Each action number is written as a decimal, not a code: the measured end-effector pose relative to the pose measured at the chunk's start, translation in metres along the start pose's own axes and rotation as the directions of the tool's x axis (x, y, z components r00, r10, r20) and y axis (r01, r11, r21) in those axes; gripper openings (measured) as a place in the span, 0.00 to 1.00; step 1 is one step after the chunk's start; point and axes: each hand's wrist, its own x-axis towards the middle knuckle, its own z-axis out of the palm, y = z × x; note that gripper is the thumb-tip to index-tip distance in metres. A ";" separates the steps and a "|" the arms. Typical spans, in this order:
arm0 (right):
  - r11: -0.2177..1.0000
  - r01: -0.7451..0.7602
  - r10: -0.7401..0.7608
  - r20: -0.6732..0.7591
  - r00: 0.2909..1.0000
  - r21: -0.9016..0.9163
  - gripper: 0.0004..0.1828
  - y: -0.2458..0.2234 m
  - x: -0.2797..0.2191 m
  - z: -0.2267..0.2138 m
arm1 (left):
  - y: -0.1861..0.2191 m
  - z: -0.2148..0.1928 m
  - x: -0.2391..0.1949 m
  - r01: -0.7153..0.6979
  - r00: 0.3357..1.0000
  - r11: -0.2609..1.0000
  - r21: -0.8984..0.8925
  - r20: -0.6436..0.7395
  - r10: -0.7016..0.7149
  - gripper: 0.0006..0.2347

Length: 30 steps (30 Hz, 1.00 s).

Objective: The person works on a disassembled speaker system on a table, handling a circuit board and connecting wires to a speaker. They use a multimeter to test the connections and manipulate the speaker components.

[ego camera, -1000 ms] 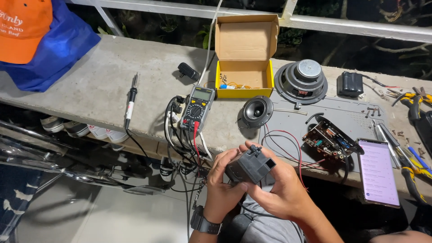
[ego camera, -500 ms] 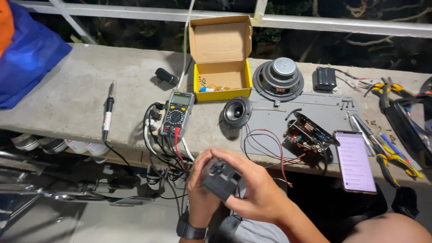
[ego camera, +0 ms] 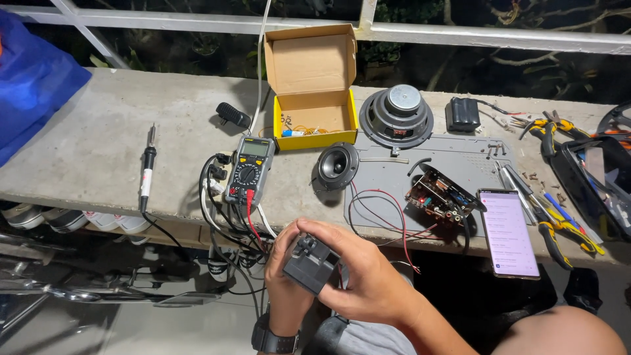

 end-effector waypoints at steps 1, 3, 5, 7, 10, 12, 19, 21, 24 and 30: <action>1.000 0.000 0.000 0.000 1.000 0.000 0.42 0.000 0.000 0.000 | -0.001 0.000 0.000 0.000 1.000 1.000 0.000 0.000 0.000 0.23; 1.000 -0.010 0.010 -0.009 1.000 -0.014 0.41 0.001 0.000 0.001 | -0.002 0.000 0.000 -0.014 1.000 1.000 -0.001 0.004 0.014 0.23; 1.000 -0.012 0.012 -0.008 1.000 -0.010 0.42 0.000 0.001 0.001 | 0.000 -0.001 0.001 -0.003 1.000 1.000 -0.010 0.007 0.004 0.23; 1.000 -0.014 0.014 -0.007 1.000 -0.006 0.42 0.000 0.001 0.001 | -0.001 -0.001 0.000 0.008 1.000 1.000 -0.018 0.012 -0.008 0.23; 0.999 -0.045 0.045 -0.008 0.999 0.000 0.43 0.000 0.001 0.000 | -0.009 -0.001 -0.003 -0.007 1.000 0.999 -0.036 0.020 0.008 0.25; 0.998 -0.061 0.061 -0.026 0.998 0.022 0.42 -0.001 0.003 -0.001 | -0.013 -0.001 -0.004 0.016 0.999 0.999 -0.045 0.030 -0.015 0.29; 0.988 -0.142 0.146 -0.073 0.987 0.061 0.43 0.004 0.005 -0.002 | -0.004 -0.003 0.003 0.004 0.999 0.997 -0.077 0.048 0.000 0.30; 0.968 -0.244 0.247 -0.047 0.968 0.050 0.49 0.003 0.005 -0.004 | -0.006 -0.004 0.003 0.010 0.999 0.999 0.033 0.042 -0.011 0.27; 0.944 -0.311 0.317 -0.045 0.947 0.105 0.53 0.004 0.003 -0.002 | 0.018 -0.004 0.012 0.055 0.997 0.998 0.026 0.047 -0.056 0.16; 0.965 -0.240 0.262 -0.356 0.897 0.106 0.23 0.013 -0.042 -0.034 | 0.007 -0.001 0.007 0.268 0.963 0.963 0.035 0.030 -0.269 0.14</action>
